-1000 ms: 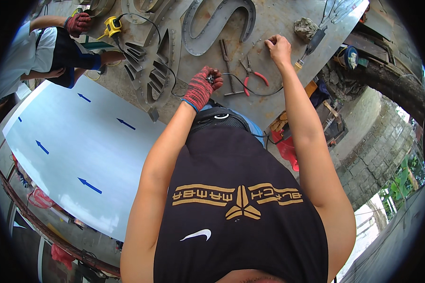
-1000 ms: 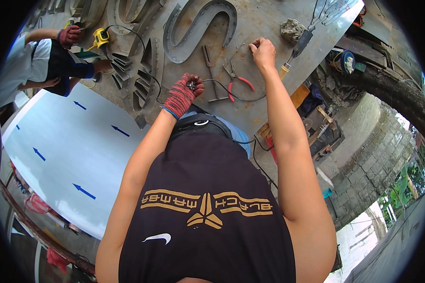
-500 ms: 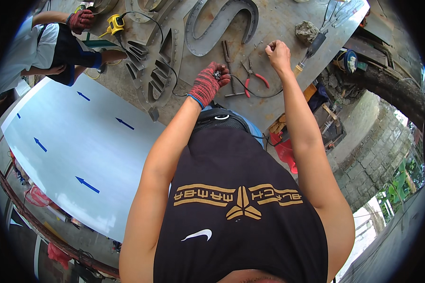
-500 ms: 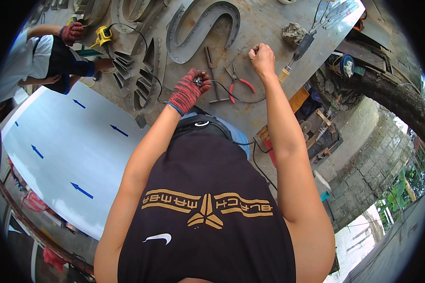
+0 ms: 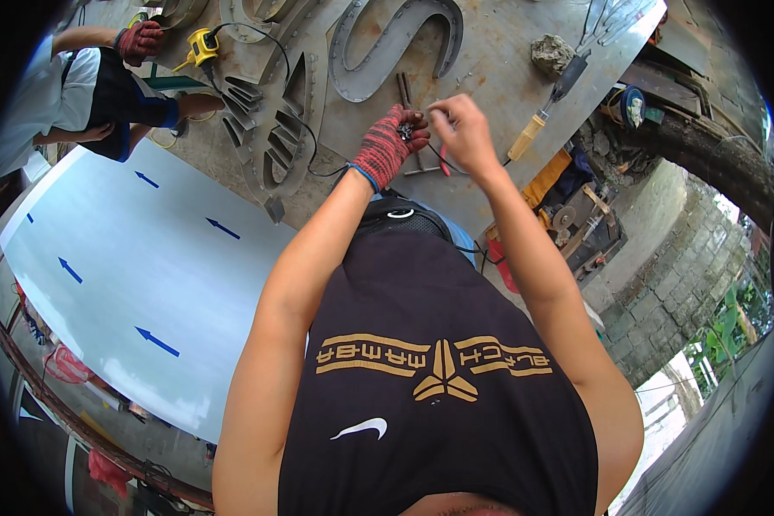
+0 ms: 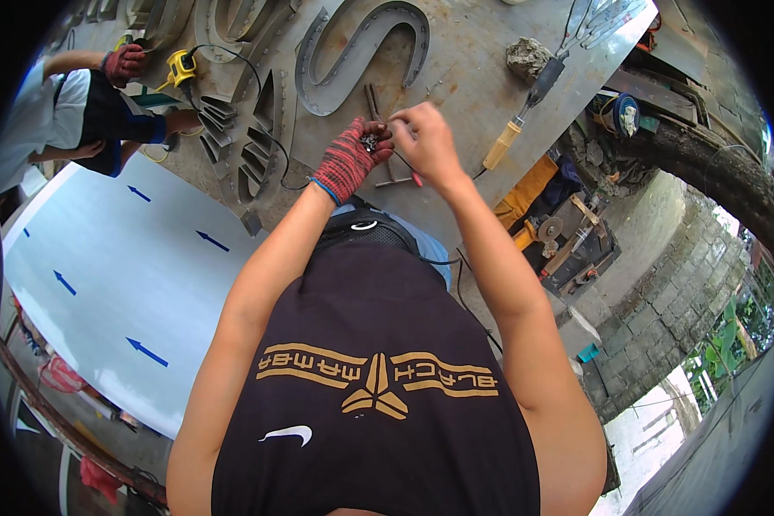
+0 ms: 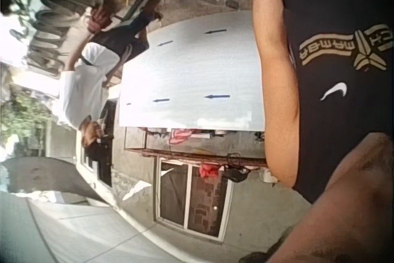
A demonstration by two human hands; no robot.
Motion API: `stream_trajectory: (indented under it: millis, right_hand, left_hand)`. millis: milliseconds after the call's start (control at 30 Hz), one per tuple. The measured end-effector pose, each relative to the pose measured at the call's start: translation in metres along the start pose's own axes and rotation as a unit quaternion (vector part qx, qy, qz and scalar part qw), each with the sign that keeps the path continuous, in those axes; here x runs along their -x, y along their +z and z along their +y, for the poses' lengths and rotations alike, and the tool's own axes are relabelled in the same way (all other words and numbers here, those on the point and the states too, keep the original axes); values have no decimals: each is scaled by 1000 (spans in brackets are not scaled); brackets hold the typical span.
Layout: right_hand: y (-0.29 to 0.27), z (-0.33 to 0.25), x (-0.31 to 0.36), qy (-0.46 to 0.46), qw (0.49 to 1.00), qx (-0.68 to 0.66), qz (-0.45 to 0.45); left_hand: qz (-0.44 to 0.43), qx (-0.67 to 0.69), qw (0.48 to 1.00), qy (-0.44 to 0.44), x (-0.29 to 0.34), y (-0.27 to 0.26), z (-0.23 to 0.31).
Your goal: Assembling and cleaning large fabricated metal or plastic letters for a sign on a workbench.
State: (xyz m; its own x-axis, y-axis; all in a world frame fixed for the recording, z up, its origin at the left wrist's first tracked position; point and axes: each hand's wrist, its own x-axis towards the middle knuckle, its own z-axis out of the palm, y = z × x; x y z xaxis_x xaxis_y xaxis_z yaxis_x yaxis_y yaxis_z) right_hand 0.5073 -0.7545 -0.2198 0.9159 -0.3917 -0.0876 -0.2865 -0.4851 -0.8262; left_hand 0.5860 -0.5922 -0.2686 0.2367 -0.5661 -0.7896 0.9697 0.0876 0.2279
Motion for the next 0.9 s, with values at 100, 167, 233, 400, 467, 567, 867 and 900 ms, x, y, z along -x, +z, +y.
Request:
stream_trajectory:
  millis: [100, 167, 233, 400, 467, 567, 867, 900]
  right_hand:
    - [-16, 47, -27, 99, 991, 56, 66]
    - [-24, 86, -44, 106, 985, 105, 87]
    - [-28, 102, -56, 117, 974, 180, 70]
    - [-24, 110, -72, 122, 973, 192, 20]
    - [-23, 108, -74, 130, 972, 198, 4]
    - [-24, 104, -74, 124, 971, 206, 8]
    - [5, 84, -59, 123, 975, 182, 41]
    - [7, 84, -58, 123, 975, 183, 42]
  left_hand:
    - [-83, 70, 994, -1, -4, -22, 2]
    - [-49, 60, 997, -3, 0, -17, 3]
    - [-10, 53, 999, -2, 9, -15, 4]
    - [-14, 93, 996, -2, 16, -32, 3]
    - [-55, 117, 992, -7, 13, -47, 1]
    - [-88, 135, 987, -10, 14, -56, 0]
    - [-86, 129, 988, -9, 13, -52, 8]
    - [-106, 145, 984, -7, 13, -51, 8]
